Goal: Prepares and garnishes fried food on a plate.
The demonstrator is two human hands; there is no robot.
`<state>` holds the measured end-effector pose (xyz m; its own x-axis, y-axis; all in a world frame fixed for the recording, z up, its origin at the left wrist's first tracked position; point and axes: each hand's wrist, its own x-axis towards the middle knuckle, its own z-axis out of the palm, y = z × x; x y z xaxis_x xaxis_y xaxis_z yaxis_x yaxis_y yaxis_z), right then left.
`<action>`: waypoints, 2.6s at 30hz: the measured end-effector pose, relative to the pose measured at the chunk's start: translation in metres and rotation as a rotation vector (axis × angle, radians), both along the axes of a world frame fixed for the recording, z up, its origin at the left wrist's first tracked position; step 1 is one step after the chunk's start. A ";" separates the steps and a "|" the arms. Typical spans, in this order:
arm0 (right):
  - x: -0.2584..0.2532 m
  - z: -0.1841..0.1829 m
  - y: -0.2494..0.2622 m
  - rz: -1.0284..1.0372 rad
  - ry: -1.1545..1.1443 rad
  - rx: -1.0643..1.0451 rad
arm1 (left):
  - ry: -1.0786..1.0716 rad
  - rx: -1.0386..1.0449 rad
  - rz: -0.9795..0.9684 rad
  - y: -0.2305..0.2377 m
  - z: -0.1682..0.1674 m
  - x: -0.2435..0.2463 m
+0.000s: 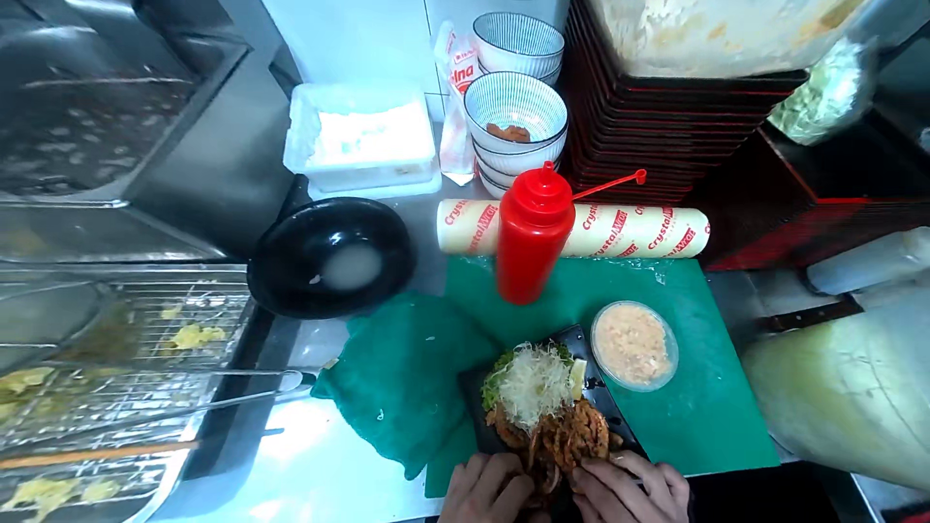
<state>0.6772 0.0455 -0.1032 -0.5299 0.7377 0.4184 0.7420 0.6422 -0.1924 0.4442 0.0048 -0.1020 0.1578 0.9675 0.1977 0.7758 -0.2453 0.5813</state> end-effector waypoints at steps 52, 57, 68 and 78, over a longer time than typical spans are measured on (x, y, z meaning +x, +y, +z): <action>-0.022 -0.021 -0.036 -0.451 0.187 -0.012 | -0.051 -0.032 -0.401 0.035 0.009 -0.038; -0.035 -0.021 -0.044 -0.539 0.236 -0.025 | -0.620 -0.446 -0.216 0.034 0.023 -0.051; -0.055 -0.021 -0.050 -0.591 0.224 -0.012 | -0.669 -0.547 0.033 0.015 0.026 -0.013; -0.059 -0.014 -0.049 -0.615 0.207 -0.008 | -0.066 -0.178 -0.127 0.017 0.021 -0.022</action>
<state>0.6185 -0.0036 -0.1170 0.0817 0.8844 0.4596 0.9209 0.1094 -0.3742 0.4222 0.0215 -0.0807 0.2731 0.9612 0.0397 0.7043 -0.2279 0.6723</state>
